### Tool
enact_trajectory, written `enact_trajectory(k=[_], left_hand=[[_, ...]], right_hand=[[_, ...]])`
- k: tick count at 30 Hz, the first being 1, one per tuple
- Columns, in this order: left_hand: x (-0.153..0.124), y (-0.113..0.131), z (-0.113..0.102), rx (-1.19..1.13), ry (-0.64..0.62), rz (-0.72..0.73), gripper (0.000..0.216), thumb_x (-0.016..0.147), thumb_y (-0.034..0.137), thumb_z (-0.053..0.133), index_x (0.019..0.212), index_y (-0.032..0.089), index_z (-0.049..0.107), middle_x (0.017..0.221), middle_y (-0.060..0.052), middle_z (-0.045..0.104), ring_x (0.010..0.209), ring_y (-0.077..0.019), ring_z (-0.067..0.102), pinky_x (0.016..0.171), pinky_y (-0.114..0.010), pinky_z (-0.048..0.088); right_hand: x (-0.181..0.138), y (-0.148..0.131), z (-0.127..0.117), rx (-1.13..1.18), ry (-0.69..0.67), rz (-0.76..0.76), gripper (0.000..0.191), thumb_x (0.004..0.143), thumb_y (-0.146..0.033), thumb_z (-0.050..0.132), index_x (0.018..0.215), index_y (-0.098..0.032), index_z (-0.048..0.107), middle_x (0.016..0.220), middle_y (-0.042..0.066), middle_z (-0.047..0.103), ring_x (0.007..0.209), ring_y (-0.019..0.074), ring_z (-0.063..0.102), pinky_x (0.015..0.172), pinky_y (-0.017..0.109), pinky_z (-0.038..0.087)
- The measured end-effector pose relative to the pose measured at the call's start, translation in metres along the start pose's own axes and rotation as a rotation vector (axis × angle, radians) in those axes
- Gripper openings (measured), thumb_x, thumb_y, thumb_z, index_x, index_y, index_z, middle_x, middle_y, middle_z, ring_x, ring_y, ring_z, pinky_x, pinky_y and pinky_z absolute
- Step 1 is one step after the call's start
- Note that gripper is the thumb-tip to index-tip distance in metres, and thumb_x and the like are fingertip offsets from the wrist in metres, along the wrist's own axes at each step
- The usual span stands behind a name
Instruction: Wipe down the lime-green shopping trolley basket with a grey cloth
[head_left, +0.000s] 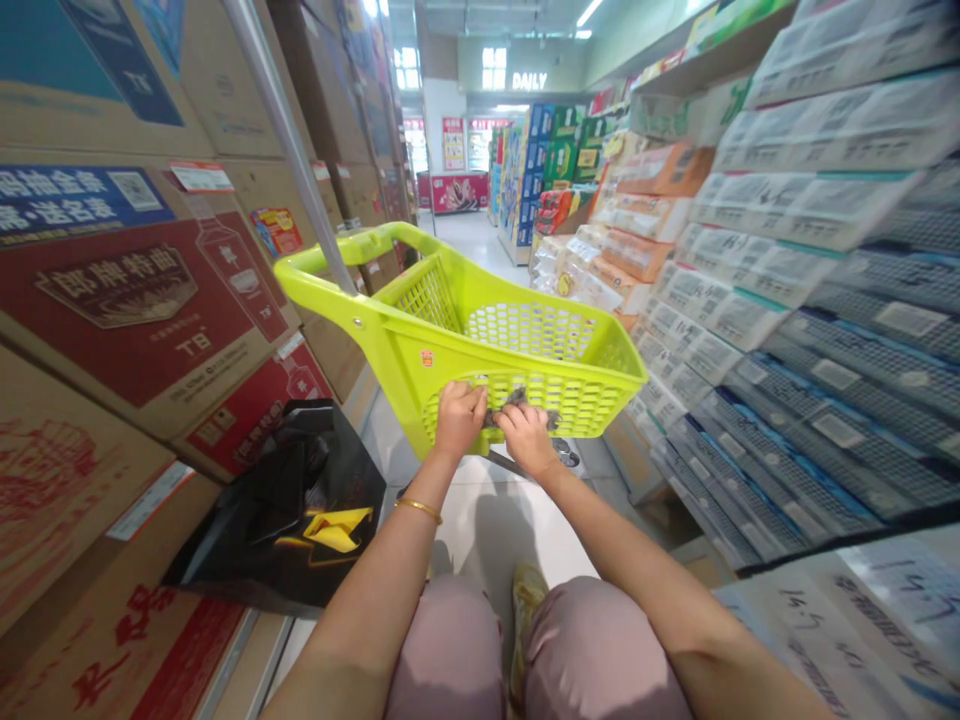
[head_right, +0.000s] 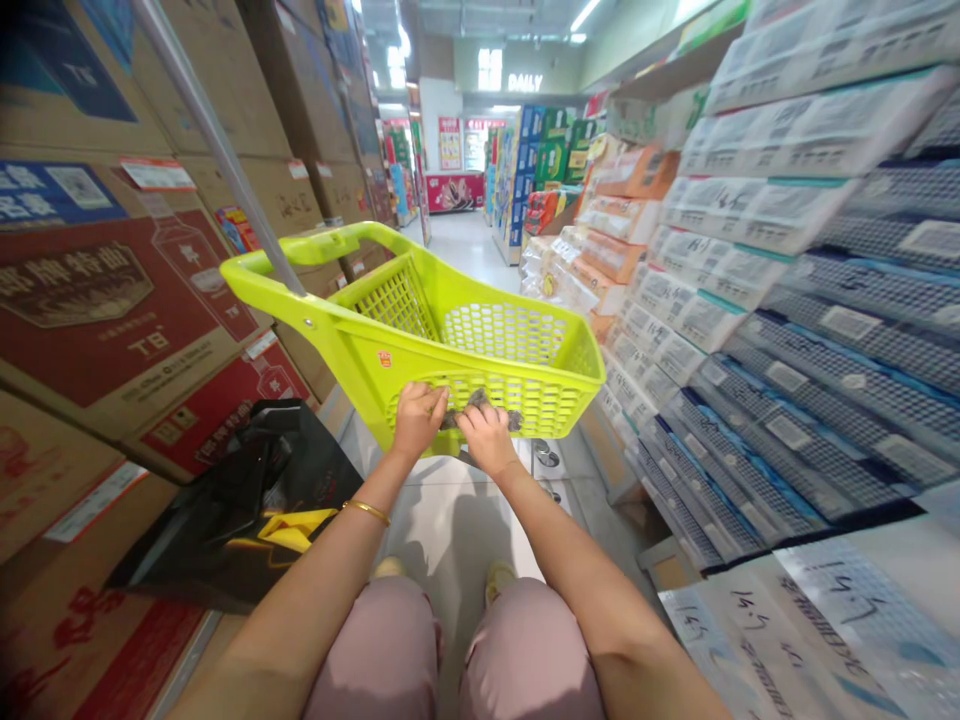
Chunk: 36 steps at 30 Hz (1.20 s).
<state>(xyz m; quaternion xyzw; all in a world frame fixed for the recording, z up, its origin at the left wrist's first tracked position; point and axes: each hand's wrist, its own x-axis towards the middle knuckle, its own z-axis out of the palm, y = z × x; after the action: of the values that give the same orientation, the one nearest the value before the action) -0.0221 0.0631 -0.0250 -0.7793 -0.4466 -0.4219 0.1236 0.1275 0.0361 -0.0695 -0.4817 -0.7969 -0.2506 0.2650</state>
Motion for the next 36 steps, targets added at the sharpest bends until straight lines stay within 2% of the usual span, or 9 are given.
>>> enact_trajectory(k=[7, 10, 14, 18, 23, 28, 32, 36], left_hand=[[-0.004, -0.001, 0.008, 0.009, 0.025, -0.003, 0.033, 0.091, 0.029, 0.037, 0.077, 0.018, 0.065, 0.063, -0.002, 0.048, 0.064, -0.0155, 0.042, 0.067, -0.031, 0.032], [-0.004, 0.002, 0.008, 0.016, 0.018, -0.012, 0.033, 0.091, 0.030, 0.037, 0.078, 0.018, 0.064, 0.063, -0.002, 0.048, 0.063, -0.0156, 0.042, 0.068, -0.031, 0.032], [-0.003, 0.004, 0.007, 0.041, -0.019, -0.031, 0.034, 0.090, 0.028, 0.038, 0.067, 0.018, 0.061, 0.062, -0.003, 0.048, 0.064, -0.0162, 0.043, 0.068, -0.031, 0.032], [-0.002, 0.004, 0.007, 0.055, -0.060, -0.061, 0.035, 0.088, 0.027, 0.040, 0.058, 0.018, 0.056, 0.063, -0.004, 0.049, 0.067, -0.0172, 0.043, 0.069, -0.032, 0.032], [-0.001, 0.005, 0.006, 0.055, -0.041, -0.072, 0.034, 0.091, 0.030, 0.036, 0.075, 0.018, 0.064, 0.063, -0.003, 0.050, 0.066, -0.0166, 0.043, 0.070, -0.032, 0.031], [-0.001, 0.005, 0.006, 0.051, -0.027, -0.064, 0.037, 0.092, 0.031, 0.034, 0.078, 0.017, 0.066, 0.063, -0.004, 0.050, 0.066, -0.0167, 0.043, 0.070, -0.032, 0.031], [-0.002, 0.005, 0.008, 0.061, -0.009, -0.055, 0.036, 0.091, 0.030, 0.034, 0.078, 0.018, 0.066, 0.064, -0.004, 0.050, 0.065, -0.0164, 0.043, 0.070, -0.031, 0.031], [-0.003, 0.005, 0.009, 0.075, -0.006, -0.059, 0.036, 0.091, 0.030, 0.035, 0.077, 0.018, 0.065, 0.065, -0.004, 0.050, 0.066, -0.0165, 0.043, 0.070, -0.031, 0.032]], right_hand=[[0.048, 0.002, -0.029, 0.010, 0.303, 0.215, 0.025, 0.084, -0.019, 0.045, 0.102, -0.025, 0.062, 0.103, 0.007, 0.057, 0.096, 0.0217, 0.038, 0.082, 0.036, 0.026], [0.067, 0.003, -0.038, -0.026, 0.368, 0.262, 0.028, 0.084, -0.020, 0.045, 0.105, -0.028, 0.061, 0.107, 0.007, 0.054, 0.099, 0.0222, 0.036, 0.084, 0.038, 0.026], [0.064, 0.002, -0.032, -0.001, 0.333, 0.252, 0.021, 0.082, -0.022, 0.047, 0.093, -0.028, 0.064, 0.107, 0.007, 0.053, 0.100, 0.0234, 0.035, 0.084, 0.040, 0.026], [0.041, -0.003, -0.020, 0.054, 0.189, 0.215, 0.019, 0.080, -0.027, 0.049, 0.091, -0.024, 0.064, 0.109, 0.008, 0.051, 0.100, 0.0250, 0.035, 0.083, 0.040, 0.027], [0.014, -0.004, -0.010, 0.053, 0.043, 0.140, 0.023, 0.082, -0.037, 0.048, 0.089, -0.022, 0.064, 0.108, 0.009, 0.053, 0.096, 0.0242, 0.037, 0.081, 0.038, 0.027], [-0.001, 0.001, 0.002, 0.026, -0.073, 0.039, 0.018, 0.084, -0.029, 0.047, 0.088, -0.023, 0.064, 0.109, 0.008, 0.054, 0.092, 0.0211, 0.037, 0.078, 0.035, 0.025], [0.000, 0.006, -0.001, 0.027, -0.058, -0.002, 0.015, 0.082, -0.029, 0.051, 0.085, -0.022, 0.064, 0.105, 0.007, 0.055, 0.091, 0.0209, 0.037, 0.078, 0.034, 0.025], [0.020, 0.011, -0.018, 0.040, 0.085, 0.068, 0.017, 0.082, -0.030, 0.050, 0.083, -0.021, 0.064, 0.103, 0.009, 0.054, 0.093, 0.0214, 0.037, 0.078, 0.035, 0.027]])
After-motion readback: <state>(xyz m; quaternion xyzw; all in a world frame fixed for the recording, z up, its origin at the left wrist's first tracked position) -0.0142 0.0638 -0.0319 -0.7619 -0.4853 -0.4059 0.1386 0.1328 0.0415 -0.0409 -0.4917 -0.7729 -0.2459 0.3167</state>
